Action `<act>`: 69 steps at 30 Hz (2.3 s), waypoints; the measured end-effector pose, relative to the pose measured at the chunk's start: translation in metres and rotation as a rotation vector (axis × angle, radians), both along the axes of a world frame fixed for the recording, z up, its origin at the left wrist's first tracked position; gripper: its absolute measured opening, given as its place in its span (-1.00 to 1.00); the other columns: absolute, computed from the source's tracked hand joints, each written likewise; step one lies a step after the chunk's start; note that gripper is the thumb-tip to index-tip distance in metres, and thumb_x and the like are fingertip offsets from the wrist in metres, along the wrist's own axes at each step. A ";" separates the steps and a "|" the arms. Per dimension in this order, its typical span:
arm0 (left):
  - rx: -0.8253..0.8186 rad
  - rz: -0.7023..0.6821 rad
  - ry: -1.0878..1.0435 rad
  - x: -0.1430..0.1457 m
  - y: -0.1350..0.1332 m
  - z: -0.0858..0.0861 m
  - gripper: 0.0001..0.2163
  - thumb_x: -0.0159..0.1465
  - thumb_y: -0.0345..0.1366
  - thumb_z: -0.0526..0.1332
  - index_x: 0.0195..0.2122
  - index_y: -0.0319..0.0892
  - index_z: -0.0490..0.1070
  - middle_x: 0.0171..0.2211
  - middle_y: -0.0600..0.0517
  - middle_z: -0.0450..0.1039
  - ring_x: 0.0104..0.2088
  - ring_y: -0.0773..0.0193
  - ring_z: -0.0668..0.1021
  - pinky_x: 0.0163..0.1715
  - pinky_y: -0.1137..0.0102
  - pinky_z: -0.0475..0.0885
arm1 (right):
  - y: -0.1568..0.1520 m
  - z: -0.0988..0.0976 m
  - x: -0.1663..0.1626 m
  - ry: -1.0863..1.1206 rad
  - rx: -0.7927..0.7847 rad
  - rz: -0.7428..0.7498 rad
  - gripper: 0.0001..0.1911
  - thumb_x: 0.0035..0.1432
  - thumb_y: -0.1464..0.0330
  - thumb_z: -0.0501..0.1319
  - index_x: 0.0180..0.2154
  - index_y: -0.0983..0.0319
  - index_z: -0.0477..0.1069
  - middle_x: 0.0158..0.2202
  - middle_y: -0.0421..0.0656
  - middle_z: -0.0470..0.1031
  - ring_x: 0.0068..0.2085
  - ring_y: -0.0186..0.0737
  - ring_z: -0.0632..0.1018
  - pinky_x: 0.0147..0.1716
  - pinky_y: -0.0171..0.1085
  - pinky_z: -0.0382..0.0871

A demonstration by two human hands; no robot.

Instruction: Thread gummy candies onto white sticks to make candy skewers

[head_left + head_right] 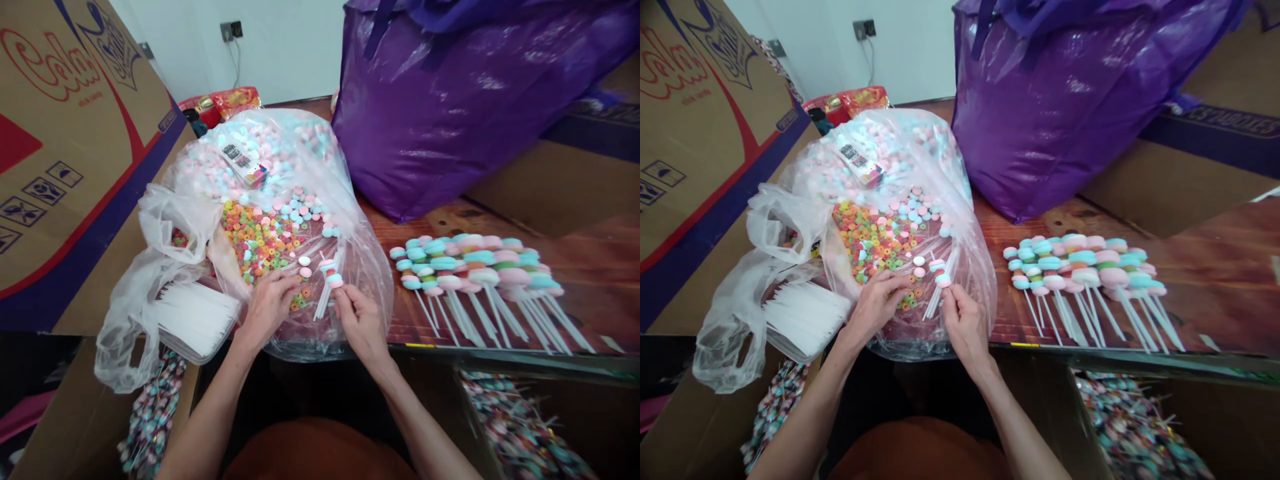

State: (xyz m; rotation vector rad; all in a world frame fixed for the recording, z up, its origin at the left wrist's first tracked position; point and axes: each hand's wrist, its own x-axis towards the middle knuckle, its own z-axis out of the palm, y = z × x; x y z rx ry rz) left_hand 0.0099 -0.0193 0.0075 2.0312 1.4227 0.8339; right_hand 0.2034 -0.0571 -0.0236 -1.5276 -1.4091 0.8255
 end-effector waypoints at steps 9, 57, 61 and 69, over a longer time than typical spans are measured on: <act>0.033 -0.037 0.061 -0.006 -0.011 -0.012 -0.82 0.29 -0.44 0.22 -0.16 -0.10 0.59 -0.28 -0.01 0.43 -0.20 0.20 0.48 -0.16 0.33 0.40 | -0.002 0.001 -0.004 -0.007 0.013 -0.003 -0.66 0.34 0.19 0.05 -0.45 0.20 0.31 -0.61 -0.31 0.23 -0.56 -0.36 0.25 -0.52 -0.35 0.11; -0.235 0.213 -0.919 0.016 0.009 -0.009 -0.83 0.18 -0.23 0.37 -0.30 -0.20 0.49 -0.31 0.03 0.58 -0.25 0.31 0.57 -0.17 0.42 0.44 | -0.005 0.011 -0.011 -0.098 0.079 0.267 -0.68 0.35 0.28 0.06 -0.40 0.25 0.46 -0.59 -0.31 0.16 -0.55 -0.38 0.25 -0.50 -0.36 0.12; -0.314 0.267 -1.014 0.020 0.008 -0.010 -0.71 0.13 -0.19 0.40 -0.21 -0.17 0.40 -0.33 0.06 0.59 -0.27 0.30 0.60 -0.21 0.43 0.45 | -0.005 0.008 -0.011 -0.088 0.126 0.276 -0.69 0.36 0.30 0.06 -0.39 0.25 0.43 -0.58 -0.31 0.18 -0.55 -0.39 0.26 -0.50 -0.37 0.13; -0.469 0.252 -0.945 0.022 0.003 -0.011 -0.60 0.04 -0.17 0.46 -0.22 -0.17 0.32 -0.51 0.18 0.46 -0.47 0.44 0.48 -0.40 0.55 0.35 | -0.003 0.009 -0.010 -0.125 0.170 0.258 -0.72 0.35 0.35 0.06 -0.42 0.23 0.39 -0.61 -0.31 0.20 -0.58 -0.40 0.26 -0.52 -0.37 0.10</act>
